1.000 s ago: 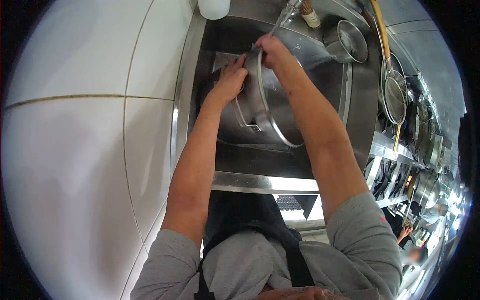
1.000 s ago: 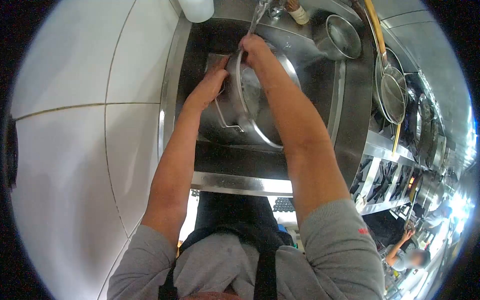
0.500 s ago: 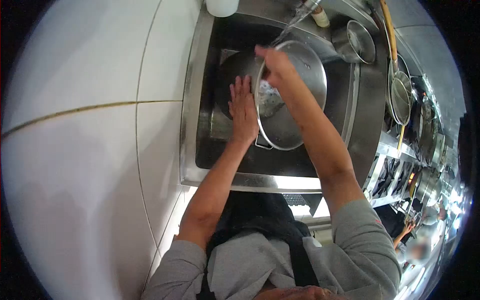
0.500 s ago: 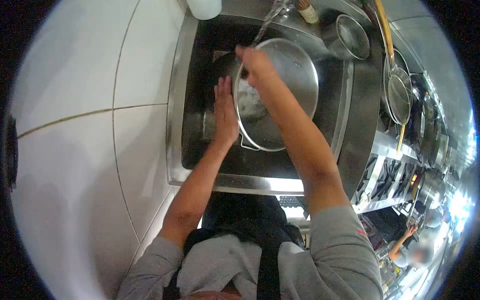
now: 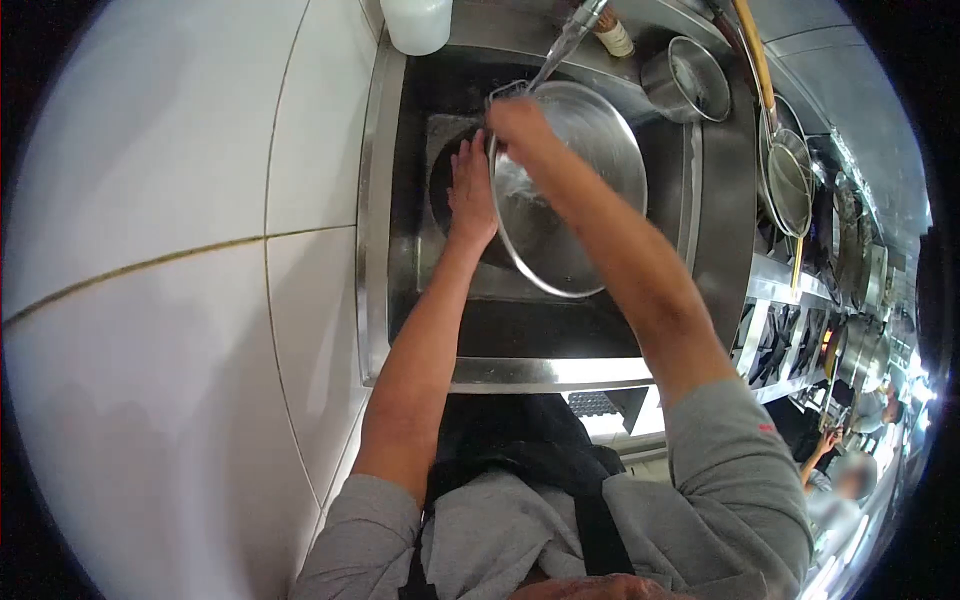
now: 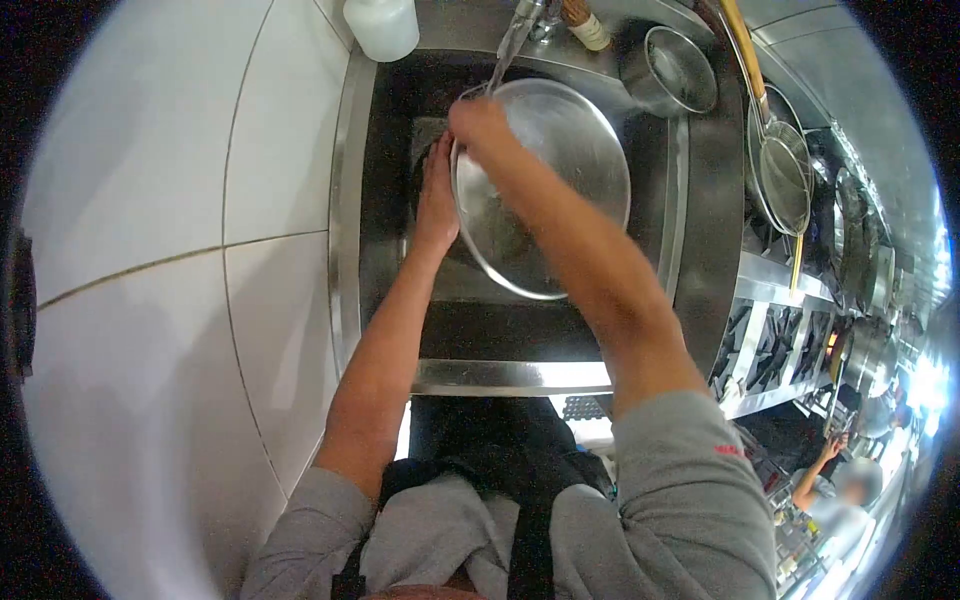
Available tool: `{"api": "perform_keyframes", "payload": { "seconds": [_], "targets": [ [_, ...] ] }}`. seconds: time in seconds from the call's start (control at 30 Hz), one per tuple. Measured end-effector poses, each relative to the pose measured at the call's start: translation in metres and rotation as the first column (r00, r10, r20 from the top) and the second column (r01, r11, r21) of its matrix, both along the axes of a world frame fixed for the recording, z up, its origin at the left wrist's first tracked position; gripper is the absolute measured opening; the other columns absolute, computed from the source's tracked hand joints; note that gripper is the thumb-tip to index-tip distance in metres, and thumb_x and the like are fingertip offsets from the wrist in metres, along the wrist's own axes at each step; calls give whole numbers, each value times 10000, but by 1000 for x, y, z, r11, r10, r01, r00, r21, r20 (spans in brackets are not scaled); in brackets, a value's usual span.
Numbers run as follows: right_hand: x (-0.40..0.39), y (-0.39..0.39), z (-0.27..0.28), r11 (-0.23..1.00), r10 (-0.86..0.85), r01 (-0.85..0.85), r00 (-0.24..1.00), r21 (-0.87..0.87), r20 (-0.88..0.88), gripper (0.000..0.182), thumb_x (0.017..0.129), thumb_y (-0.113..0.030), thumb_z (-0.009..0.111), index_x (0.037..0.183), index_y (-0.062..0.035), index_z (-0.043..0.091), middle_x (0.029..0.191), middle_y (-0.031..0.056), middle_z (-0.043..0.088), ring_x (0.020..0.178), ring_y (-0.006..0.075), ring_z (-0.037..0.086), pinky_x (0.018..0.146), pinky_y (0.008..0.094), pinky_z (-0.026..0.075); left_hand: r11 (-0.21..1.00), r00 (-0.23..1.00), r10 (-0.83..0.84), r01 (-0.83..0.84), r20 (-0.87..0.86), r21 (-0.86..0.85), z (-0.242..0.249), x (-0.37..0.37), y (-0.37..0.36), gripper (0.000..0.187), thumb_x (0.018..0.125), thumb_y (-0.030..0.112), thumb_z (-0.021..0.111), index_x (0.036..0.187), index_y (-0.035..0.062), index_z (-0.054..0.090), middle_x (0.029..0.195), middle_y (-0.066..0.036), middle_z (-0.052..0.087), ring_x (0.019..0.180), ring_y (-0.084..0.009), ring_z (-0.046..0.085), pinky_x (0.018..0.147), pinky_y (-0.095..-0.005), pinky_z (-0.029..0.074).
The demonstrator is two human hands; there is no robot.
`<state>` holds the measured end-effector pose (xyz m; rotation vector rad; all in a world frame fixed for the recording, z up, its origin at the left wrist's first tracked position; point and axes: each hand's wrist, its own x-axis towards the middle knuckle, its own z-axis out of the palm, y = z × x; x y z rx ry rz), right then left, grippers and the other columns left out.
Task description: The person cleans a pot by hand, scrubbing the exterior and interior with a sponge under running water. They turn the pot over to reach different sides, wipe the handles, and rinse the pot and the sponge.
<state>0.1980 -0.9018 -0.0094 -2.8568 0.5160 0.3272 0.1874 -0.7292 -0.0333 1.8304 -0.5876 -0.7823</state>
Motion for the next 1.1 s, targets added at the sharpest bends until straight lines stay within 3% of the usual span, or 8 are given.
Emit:
{"api": "perform_keyframes", "payload": {
  "seconds": [0.07, 0.27, 0.33, 0.47, 0.57, 0.73, 0.93, 1.1],
  "targets": [
    [-12, 30, 0, -66, -837, 579, 411, 812, -361, 160, 874, -152, 709, 1002, -58, 728, 1002, 106, 731, 785, 298, 680, 678, 455, 571, 988, 958, -129, 147, 258, -55, -13, 1, -2, 620, 1118, 466, 168, 1646, 153, 253, 1719, -186, 163, 1584, -430, 110, 1221, -664, 65],
    [-5, 15, 13, 985, -154, 161, 981, 57, -120, 262, 877, -203, 706, 1033, 5, 740, 940, 169, 726, 888, 262, 687, 781, 459, 573, 993, 993, 115, -114, 9, -33, -1, -16, -13, 708, 1094, 536, 315, 1617, 60, 282, 1643, -280, 270, 1563, -371, 223, 1238, -561, 160],
    [-22, 53, -8, 589, -783, 671, 612, 451, 111, 188, 878, -174, 707, 981, -20, 739, 926, 189, 723, 880, 312, 699, 785, 446, 582, 775, 675, 81, -505, -733, -380, -22, 21, -20, 495, 1087, 396, 518, 1416, 26, 508, 1352, -148, 596, 1219, -263, 582, 1054, -408, 452],
    [-10, 21, 13, -113, -972, 197, 182, 974, -150, 264, 906, -156, 586, 1099, -5, 687, 1040, 255, 707, 967, 415, 711, 824, 538, 587, 832, 663, 271, -525, -698, -176, -22, 16, -21, 389, 964, 386, 747, 1054, 10, 701, 967, -55, 710, 818, -143, 645, 762, -296, 510],
    [-25, -65, -45, 703, -462, -205, 595, 681, 657, 311, 955, -164, 499, 1205, -16, 612, 1119, 222, 676, 1002, 419, 700, 822, 657, 565, 881, 718, 355, -471, -599, -44, -24, 10, 11, 475, 918, 454, 781, 1081, 16, 695, 992, -52, 699, 843, -141, 642, 754, -307, 506],
    [-7, -48, -1, -610, -760, 119, 190, 783, -621, 355, 908, -343, 761, 1134, -78, 689, 1063, 133, 716, 1011, 323, 682, 909, 473, 543, 960, 790, 259, -276, -556, 54, 9, -17, 62, 519, 892, 490, 798, 1086, 30, 654, 962, -37, 687, 783, -110, 614, 700, -303, 498],
    [-57, -30, 1, 145, -692, 494, 670, 857, -269, 735, 938, -610, 680, 1360, -13, 603, 1319, 155, 663, 1145, 306, 669, 969, 440, 538, 931, 778, 339, -359, -529, 68, 29, -26, 77, 464, 868, 428, 842, 988, 66, 577, 904, -29, 661, 728, -92, 596, 613, -247, 480],
    [-85, -41, 23, -389, -698, 147, 597, 909, -395, 944, 911, -666, 677, 1547, -34, 380, 1425, 267, 564, 1287, 428, 555, 1067, 560, 464, 980, 937, 158, -188, -310, -67, 62, -17, 19, 533, 846, 483, 836, 983, 28, 595, 899, -63, 672, 746, -156, 624, 642, -309, 504]
  ]
}}
